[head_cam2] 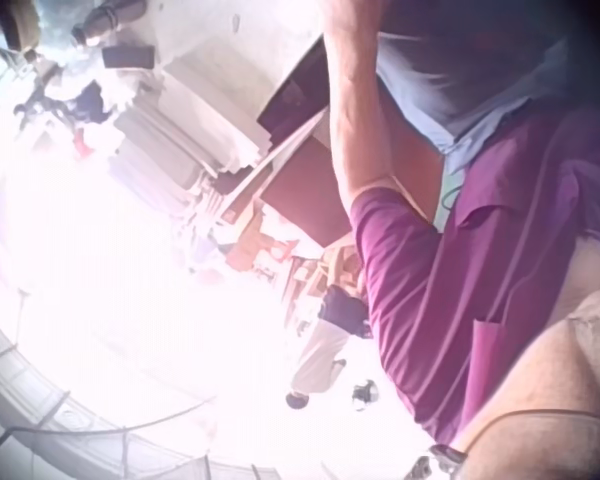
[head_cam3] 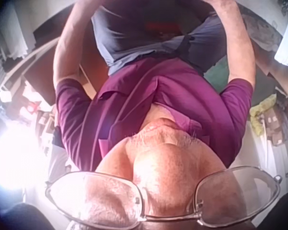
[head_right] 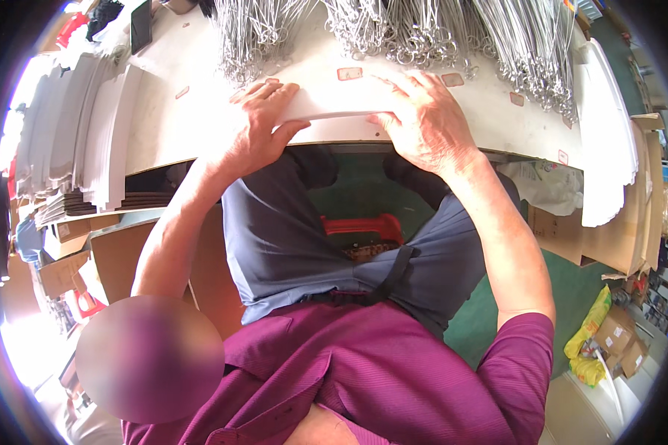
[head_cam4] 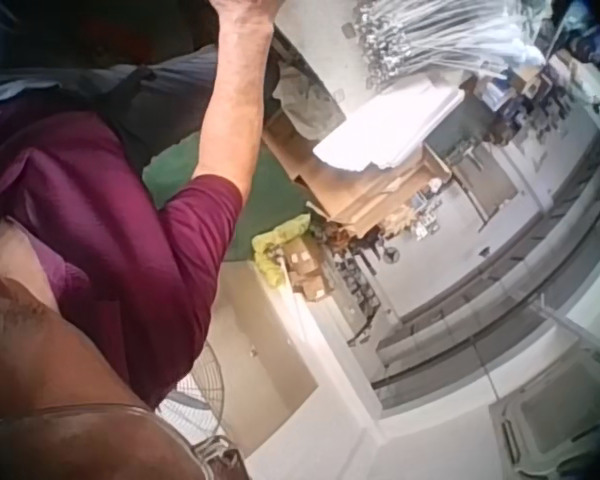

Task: Gathering bundles of small wire brushes and sliding them into cardboard sleeves for packaging.

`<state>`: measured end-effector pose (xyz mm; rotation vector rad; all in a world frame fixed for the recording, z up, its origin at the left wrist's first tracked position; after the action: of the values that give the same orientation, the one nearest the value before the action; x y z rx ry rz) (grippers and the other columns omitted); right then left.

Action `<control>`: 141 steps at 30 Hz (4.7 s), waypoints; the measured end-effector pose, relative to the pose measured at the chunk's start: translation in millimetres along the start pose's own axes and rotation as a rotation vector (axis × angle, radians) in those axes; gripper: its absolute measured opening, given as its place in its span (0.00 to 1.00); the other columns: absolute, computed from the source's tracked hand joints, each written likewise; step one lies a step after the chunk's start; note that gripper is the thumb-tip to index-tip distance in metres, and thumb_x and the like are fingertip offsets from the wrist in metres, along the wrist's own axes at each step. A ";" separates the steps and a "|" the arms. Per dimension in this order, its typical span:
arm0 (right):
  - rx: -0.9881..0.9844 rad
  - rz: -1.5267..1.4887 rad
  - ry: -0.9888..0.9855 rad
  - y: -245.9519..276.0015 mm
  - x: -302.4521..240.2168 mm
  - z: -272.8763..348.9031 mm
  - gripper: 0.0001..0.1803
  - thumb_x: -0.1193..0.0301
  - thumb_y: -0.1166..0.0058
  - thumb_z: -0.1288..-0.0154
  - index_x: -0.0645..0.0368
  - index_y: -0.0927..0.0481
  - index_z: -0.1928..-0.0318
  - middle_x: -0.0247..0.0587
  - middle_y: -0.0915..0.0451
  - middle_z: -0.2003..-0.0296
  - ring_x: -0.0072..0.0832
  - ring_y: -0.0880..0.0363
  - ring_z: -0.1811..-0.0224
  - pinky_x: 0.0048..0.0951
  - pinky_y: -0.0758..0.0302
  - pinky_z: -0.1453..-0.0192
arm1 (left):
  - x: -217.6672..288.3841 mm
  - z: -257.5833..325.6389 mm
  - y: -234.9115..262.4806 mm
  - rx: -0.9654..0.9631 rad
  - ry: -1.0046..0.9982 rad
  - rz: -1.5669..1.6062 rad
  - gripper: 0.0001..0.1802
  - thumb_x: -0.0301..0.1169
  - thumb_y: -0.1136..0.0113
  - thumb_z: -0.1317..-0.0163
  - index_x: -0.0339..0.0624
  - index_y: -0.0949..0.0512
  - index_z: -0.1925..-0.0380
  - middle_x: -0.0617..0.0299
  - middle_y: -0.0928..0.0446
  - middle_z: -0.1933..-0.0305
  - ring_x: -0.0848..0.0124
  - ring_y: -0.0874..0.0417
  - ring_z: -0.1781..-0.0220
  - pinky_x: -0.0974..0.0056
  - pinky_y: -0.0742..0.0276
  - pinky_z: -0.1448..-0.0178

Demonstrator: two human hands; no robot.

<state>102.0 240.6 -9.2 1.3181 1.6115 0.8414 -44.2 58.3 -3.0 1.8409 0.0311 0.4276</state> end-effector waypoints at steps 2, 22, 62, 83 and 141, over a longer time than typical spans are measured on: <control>0.020 0.015 0.023 -9.0 7.3 3.5 0.26 0.65 0.33 0.37 0.56 0.19 0.38 0.41 0.20 0.39 0.42 0.23 0.39 0.43 0.29 0.31 | 3.7 -3.6 -7.6 0.033 0.018 0.003 0.24 0.37 0.29 0.40 0.33 0.21 0.50 0.46 0.19 0.53 0.46 0.18 0.45 0.49 0.22 0.40; -0.088 0.026 -0.006 -43.0 -46.8 10.2 0.47 0.62 0.28 0.43 0.69 0.35 0.28 0.56 0.34 0.28 0.48 0.39 0.22 0.46 0.46 0.16 | 7.9 46.3 -40.5 -0.012 0.057 -0.137 0.52 0.50 0.27 0.43 0.31 0.38 0.27 0.40 0.37 0.23 0.45 0.39 0.21 0.45 0.46 0.18; 0.260 -0.627 -0.324 -22.5 -88.0 71.1 0.13 0.73 0.34 0.32 0.66 0.16 0.51 0.49 0.15 0.67 0.39 0.13 0.68 0.33 0.18 0.64 | 64.8 85.5 -27.3 -0.139 0.392 0.340 0.35 0.39 0.21 0.47 0.39 0.27 0.42 0.45 0.17 0.54 0.49 0.13 0.52 0.53 0.17 0.49; 0.044 -0.978 -0.473 -41.9 -97.8 74.3 0.12 0.72 0.39 0.27 0.69 0.17 0.49 0.50 0.12 0.66 0.30 0.12 0.66 0.32 0.17 0.60 | 74.3 73.2 -39.2 -0.185 0.283 0.452 0.27 0.32 0.29 0.44 0.46 0.27 0.44 0.47 0.16 0.55 0.48 0.12 0.54 0.53 0.15 0.51; 0.238 -0.953 -0.593 -48.9 -118.0 72.7 0.19 0.72 0.38 0.26 0.70 0.20 0.40 0.42 0.15 0.71 0.22 0.18 0.76 0.27 0.24 0.72 | 60.4 88.5 -40.3 -0.071 0.380 0.371 0.31 0.37 0.24 0.48 0.34 0.22 0.46 0.44 0.15 0.53 0.48 0.12 0.53 0.52 0.14 0.50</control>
<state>157.1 113.3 -57.8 0.6764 1.5938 -0.3028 47.0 3.8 -45.7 1.6732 -0.0670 1.0219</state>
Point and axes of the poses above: each hand's wrist, its own z-axis away from the middle knuckle, its own y-axis out of the back of the hand, x = y × z, the point moved 5 cm from there along -z, towards the middle knuckle
